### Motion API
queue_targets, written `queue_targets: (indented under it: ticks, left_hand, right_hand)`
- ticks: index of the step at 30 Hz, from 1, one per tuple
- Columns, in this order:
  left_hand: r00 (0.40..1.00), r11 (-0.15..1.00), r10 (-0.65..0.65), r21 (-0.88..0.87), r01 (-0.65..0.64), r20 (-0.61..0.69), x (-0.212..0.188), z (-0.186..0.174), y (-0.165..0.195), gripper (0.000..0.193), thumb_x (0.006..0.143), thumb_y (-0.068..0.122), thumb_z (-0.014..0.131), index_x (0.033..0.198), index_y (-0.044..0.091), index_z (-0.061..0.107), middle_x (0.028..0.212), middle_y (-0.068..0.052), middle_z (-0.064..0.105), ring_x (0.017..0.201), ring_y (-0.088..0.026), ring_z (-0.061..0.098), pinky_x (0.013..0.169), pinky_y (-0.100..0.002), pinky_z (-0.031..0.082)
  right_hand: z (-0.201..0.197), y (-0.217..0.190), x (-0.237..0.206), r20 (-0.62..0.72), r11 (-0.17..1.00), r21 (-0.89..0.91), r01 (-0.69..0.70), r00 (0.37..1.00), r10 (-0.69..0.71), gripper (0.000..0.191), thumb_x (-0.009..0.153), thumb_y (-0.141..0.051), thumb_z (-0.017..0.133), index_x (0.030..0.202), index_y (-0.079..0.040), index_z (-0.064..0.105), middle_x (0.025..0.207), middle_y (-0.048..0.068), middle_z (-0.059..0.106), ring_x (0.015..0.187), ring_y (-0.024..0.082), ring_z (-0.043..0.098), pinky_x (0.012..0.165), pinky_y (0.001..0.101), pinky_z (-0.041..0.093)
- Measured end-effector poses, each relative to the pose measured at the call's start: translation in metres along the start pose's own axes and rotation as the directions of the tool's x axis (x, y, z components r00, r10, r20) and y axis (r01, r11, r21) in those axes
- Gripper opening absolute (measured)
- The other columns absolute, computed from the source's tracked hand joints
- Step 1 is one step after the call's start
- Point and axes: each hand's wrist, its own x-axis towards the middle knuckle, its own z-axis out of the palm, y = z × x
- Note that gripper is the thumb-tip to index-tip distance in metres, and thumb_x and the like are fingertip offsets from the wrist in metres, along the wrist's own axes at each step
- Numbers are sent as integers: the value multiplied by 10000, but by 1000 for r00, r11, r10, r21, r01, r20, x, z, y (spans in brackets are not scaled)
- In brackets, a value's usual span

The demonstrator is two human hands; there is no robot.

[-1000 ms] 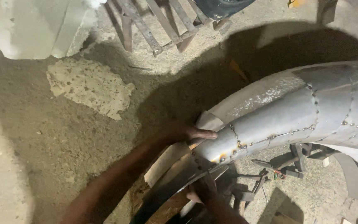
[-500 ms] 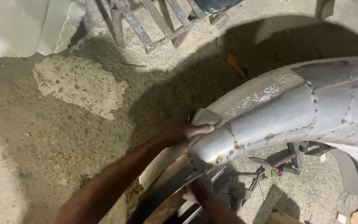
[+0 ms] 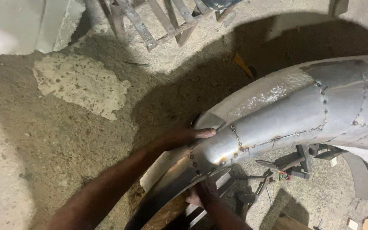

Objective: The person hammers a small metal sheet on a wooden block to shape it, then repeatedly fits it onto a large curved metal duct to check alignment. The person adjusts the sheet and hammers it again before rechecking the fit.

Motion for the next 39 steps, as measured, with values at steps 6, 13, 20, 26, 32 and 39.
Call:
queue_targets:
  ticks: [6, 13, 20, 26, 32, 39]
  left_hand:
    - [999, 999, 26, -21, -25, 33, -6, -2, 8, 1183, 747, 740, 632, 1618, 56, 215, 1637, -255, 332, 1481, -424, 387, 1176, -593, 329]
    - [999, 997, 43, 59, -42, -17, -8, 0, 17, 1189, 741, 710, 692, 1616, 82, 188, 1651, -239, 273, 1482, -435, 362, 1180, -586, 324]
    - [996, 996, 69, 66, -65, -50, -9, 1, 19, 1200, 708, 710, 717, 1609, 85, 227, 1626, -246, 315, 1427, -445, 441, 1155, -577, 374]
    - [996, 994, 80, 75, -76, -47, -10, 0, 20, 1200, 694, 721, 721, 1597, 74, 266, 1608, -250, 356, 1408, -443, 472, 1142, -565, 391]
    - [993, 995, 92, 45, -89, -68, -8, 3, 15, 1208, 674, 720, 742, 1584, 60, 298, 1578, -265, 400, 1397, -440, 488, 1132, -550, 408]
    - [984, 991, 134, -2, -135, -113, -4, 5, 10, 1217, 651, 718, 766, 1569, 44, 337, 1544, -282, 452, 1383, -437, 507, 1121, -533, 427]
  right_hand:
    - [19, 7, 4, 60, 999, 18, -34, 998, 33, 391, 855, -403, 719, 1072, -80, 748, 1142, 190, 720, 1101, 375, 649, 950, 485, 537]
    - [60, 23, 17, -140, 999, 43, -23, 990, 28, 296, 887, -327, 726, 1006, -57, 758, 1122, 162, 747, 999, 323, 708, 895, 429, 589]
    - [21, 9, 6, 36, 1000, 4, -1, 999, 1, 433, 844, -469, 680, 1035, -85, 742, 974, 197, 733, 925, 361, 713, 891, 475, 563]
    - [-17, -7, 1, 173, 997, -51, -53, 983, 61, 408, 817, -419, 652, 1097, -144, 764, 1080, 164, 728, 1040, 336, 700, 957, 473, 543]
    - [-30, -11, -3, 49, 999, 15, -52, 998, 51, 518, 814, -435, 699, 1257, -168, 681, 1298, 138, 640, 1218, 363, 583, 1064, 509, 448]
    - [-30, -10, -4, 75, 994, -95, -55, 995, 63, 808, 646, -459, 856, 1379, -220, 613, 1515, 147, 470, 1396, 430, 391, 1091, 621, 302]
